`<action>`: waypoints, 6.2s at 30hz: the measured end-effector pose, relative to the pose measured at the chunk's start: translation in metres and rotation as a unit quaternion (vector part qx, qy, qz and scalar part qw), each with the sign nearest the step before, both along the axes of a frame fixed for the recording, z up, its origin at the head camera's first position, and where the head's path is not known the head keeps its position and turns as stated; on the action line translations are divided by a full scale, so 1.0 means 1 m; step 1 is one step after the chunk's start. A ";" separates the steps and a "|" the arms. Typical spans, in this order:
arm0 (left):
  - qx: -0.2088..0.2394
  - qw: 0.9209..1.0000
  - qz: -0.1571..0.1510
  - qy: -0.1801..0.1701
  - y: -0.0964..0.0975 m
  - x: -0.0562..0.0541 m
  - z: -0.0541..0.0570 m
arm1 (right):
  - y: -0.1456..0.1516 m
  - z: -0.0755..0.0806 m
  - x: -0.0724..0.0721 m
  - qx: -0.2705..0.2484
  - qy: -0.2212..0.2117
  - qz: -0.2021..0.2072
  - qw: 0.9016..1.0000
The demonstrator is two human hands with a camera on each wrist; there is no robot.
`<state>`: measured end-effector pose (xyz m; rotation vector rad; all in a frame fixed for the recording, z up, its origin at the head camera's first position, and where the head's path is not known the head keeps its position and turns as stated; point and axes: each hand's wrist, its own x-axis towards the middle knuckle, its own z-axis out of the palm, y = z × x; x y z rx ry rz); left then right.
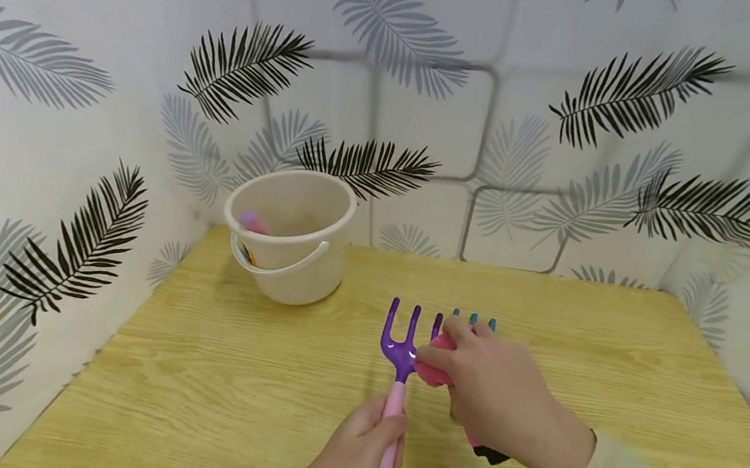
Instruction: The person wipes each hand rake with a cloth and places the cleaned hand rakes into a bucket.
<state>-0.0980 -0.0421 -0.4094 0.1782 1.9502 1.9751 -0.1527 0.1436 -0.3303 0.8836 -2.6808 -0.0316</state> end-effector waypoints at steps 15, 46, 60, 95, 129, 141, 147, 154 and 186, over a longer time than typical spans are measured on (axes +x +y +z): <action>-0.015 1.000 0.012 -0.015 0.000 0.008 -0.004 | 0.008 -0.026 -0.025 -0.023 0.107 -0.024 0.994; -0.020 1.000 -0.003 -0.006 0.004 0.003 -0.001 | -0.009 0.002 0.000 0.043 -0.027 -0.008 0.999; -0.031 0.999 -0.012 0.002 0.006 0.002 -0.001 | -0.018 0.011 0.009 0.046 -0.005 0.055 0.997; -0.013 1.000 -0.006 -0.025 0.007 0.006 -0.001 | -0.011 -0.010 -0.028 0.005 0.105 -0.027 0.994; -0.043 0.999 -0.017 0.001 0.010 0.012 -0.001 | -0.025 -0.004 -0.034 -0.011 0.126 -0.035 0.991; -0.034 0.999 -0.006 -0.023 0.011 0.009 0.003 | -0.029 0.003 -0.017 0.025 0.017 -0.009 1.000; -0.034 0.999 -0.009 -0.010 0.007 0.003 0.001 | -0.027 0.007 -0.007 0.040 -0.020 0.011 0.999; -0.035 0.999 -0.015 -0.005 0.007 0.001 0.001 | -0.011 0.012 -0.005 0.043 -0.061 0.000 0.997; -0.031 0.999 -0.023 -0.021 0.010 0.007 -0.002 | -0.010 0.004 -0.003 0.054 -0.036 0.001 0.998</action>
